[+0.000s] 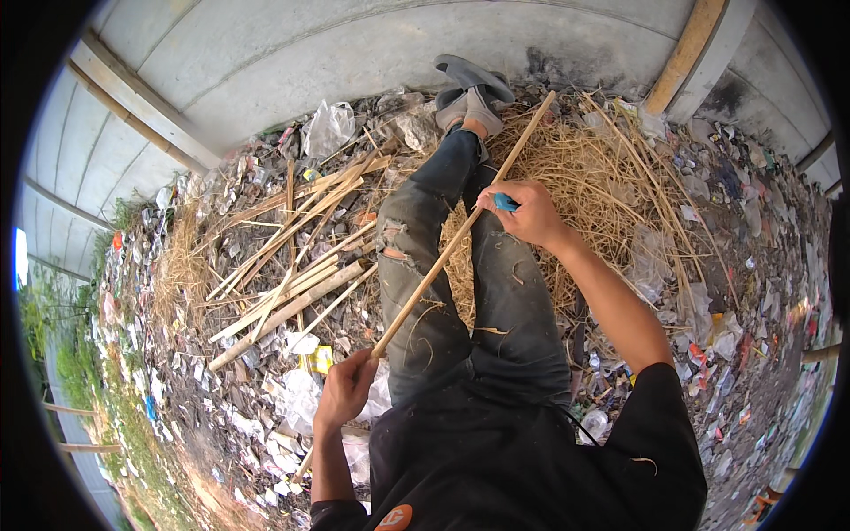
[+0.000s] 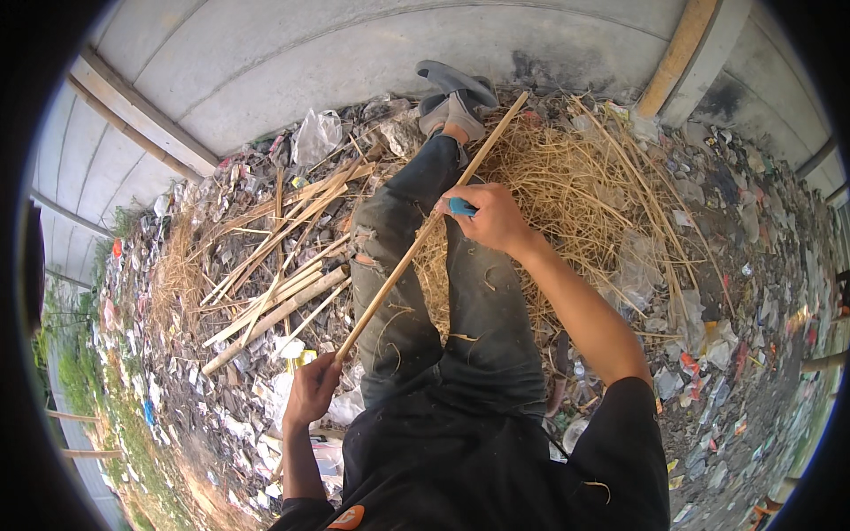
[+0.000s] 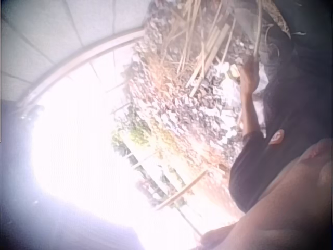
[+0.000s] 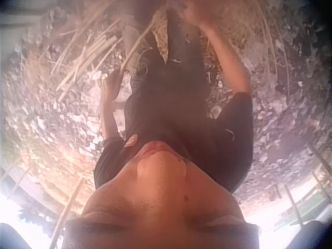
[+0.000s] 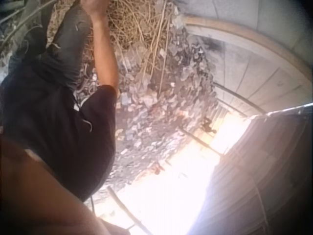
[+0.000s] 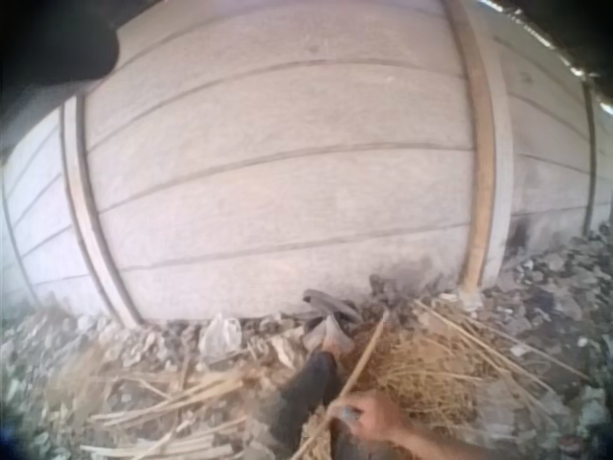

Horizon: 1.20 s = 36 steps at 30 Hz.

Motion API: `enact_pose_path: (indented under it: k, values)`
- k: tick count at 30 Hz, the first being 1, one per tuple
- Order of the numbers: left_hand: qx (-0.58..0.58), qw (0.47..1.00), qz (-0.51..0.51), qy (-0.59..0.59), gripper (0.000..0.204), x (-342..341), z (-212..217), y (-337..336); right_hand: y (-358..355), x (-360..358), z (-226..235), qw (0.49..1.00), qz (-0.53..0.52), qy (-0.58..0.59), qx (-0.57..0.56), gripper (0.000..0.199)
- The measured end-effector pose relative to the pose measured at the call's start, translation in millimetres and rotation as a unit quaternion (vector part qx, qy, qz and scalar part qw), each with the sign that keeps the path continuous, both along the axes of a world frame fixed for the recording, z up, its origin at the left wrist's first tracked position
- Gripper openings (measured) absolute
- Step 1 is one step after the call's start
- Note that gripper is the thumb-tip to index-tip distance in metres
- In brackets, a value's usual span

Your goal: The person sits on the ground and uses a small knife to shave thin strips from a long bamboo stick, holding it between their legs. They repeatedly scrape the stick to create fine shavings, which fall onto the ground covered in debris and straw.

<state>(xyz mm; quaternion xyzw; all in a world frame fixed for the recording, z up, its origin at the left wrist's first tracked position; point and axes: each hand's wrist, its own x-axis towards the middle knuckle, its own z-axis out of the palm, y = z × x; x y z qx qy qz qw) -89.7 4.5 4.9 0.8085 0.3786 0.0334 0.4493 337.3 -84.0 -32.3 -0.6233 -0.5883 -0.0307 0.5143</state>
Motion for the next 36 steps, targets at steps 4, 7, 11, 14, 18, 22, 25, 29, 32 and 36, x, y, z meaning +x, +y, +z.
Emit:
enact_pose_path:
  k: [4, 7, 11, 14, 18, 22, 25, 29, 32, 36]
  values:
    - [-0.061, 0.998, 0.0, 0.019, 0.029, -2, 5, 1, -3, 0, 6, 0.986, 0.01, 0.162, -0.031, 0.018]
    - [-0.103, 0.994, -0.022, -0.009, 0.03, 0, 9, 3, -13, 18, 5, 0.886, 0.124, 0.446, -0.008, 0.02]
    - [-0.135, 0.99, -0.03, -0.006, 0.031, -12, -8, 8, -16, 22, 23, 0.82, 0.083, 0.564, 0.046, 0.033]
    - [-0.134, 0.99, -0.032, -0.013, 0.031, -12, -16, 7, -26, 15, 37, 0.882, -0.015, 0.466, -0.065, 0.044]
    - [-0.114, 0.992, -0.024, -0.041, 0.03, 3, -13, -2, -27, -25, 19, 0.93, -0.005, 0.283, -0.235, 0.053]
    - [-0.128, 0.99, -0.014, -0.051, 0.04, 10, -20, -7, -29, -108, 10, 0.954, 0.056, 0.137, -0.261, 0.051]
    - [-0.088, 0.996, -0.016, -0.026, 0.038, 14, -12, -9, -29, -148, 3, 0.959, 0.015, 0.058, -0.277, 0.052]
    - [-0.015, 1.0, -0.002, -0.003, 0.03, 9, -3, -18, -10, -110, -4, 0.968, -0.059, 0.011, -0.244, 0.044]
    - [-0.004, 1.0, 0.0, 0.001, 0.026, 11, -4, -14, -6, -104, -18, 0.974, -0.061, 0.003, -0.219, 0.046]
    - [0.014, 1.0, -0.02, 0.01, 0.023, 0, 2, -14, -7, -43, -5, 0.957, -0.142, -0.009, -0.255, 0.048]
